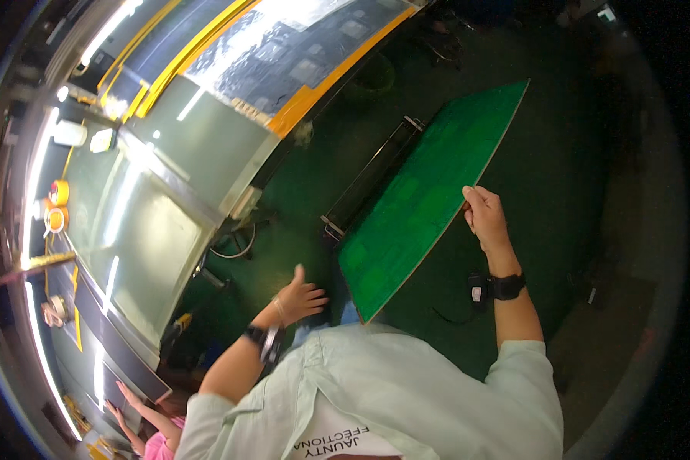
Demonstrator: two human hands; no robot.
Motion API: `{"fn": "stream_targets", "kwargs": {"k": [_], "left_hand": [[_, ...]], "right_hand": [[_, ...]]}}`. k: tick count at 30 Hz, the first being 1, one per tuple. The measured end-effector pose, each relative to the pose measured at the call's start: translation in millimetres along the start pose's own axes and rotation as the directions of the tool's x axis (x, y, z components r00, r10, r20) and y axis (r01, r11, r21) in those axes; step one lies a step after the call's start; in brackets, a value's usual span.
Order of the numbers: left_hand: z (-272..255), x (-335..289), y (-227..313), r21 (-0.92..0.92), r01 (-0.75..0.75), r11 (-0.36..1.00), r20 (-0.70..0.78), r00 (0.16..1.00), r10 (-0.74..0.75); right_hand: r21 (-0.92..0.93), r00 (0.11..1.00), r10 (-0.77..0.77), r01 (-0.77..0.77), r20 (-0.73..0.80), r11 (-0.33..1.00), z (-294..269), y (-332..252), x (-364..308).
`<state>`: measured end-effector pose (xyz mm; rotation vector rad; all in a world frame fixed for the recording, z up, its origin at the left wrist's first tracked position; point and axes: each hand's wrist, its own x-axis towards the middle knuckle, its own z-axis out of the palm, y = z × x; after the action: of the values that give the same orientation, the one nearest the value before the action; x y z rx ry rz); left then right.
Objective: Inspecting and organizing large green circuit board panels on a light table.
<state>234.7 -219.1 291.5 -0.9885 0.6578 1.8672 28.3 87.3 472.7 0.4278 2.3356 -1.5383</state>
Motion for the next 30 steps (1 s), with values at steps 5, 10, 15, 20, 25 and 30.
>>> {"fn": "stream_targets", "kwargs": {"k": [5,10,15,20,25,30], "left_hand": [[69.9,17.6,-11.3,-0.322,0.138,0.937,0.276,0.960,-0.046],[67.7,43.8,-12.0,-0.233,-0.303,0.924,-0.176,0.948,0.267],[91.9,-39.4,15.7,-0.025,-0.736,0.676,-0.471,0.606,0.642],[64.6,-122.2,25.6,0.142,-0.932,0.333,-0.546,0.207,0.812],[25.0,-173.9,11.6,0.140,-0.982,0.126,-0.570,0.025,0.822],[-26.3,-189.2,-1.0,0.213,-0.976,-0.054,-0.638,-0.181,0.748]], "right_hand": [[-0.039,0.996,-0.082,0.082,-0.015,0.996,-3.9,-16.7,-92.8],[-0.025,0.946,-0.293,0.293,-0.137,0.956,-3.0,-46.4,-168.6],[-0.019,0.872,-0.408,0.419,-0.270,0.908,-4.1,-51.9,-217.0],[0.027,0.861,-0.480,0.491,-0.169,0.871,28.0,-48.9,-232.9],[0.072,0.822,-0.569,0.568,-0.012,0.820,74.4,-48.4,-236.8],[0.135,0.771,-0.614,0.599,0.168,0.790,117.6,-56.0,-243.8]]}}
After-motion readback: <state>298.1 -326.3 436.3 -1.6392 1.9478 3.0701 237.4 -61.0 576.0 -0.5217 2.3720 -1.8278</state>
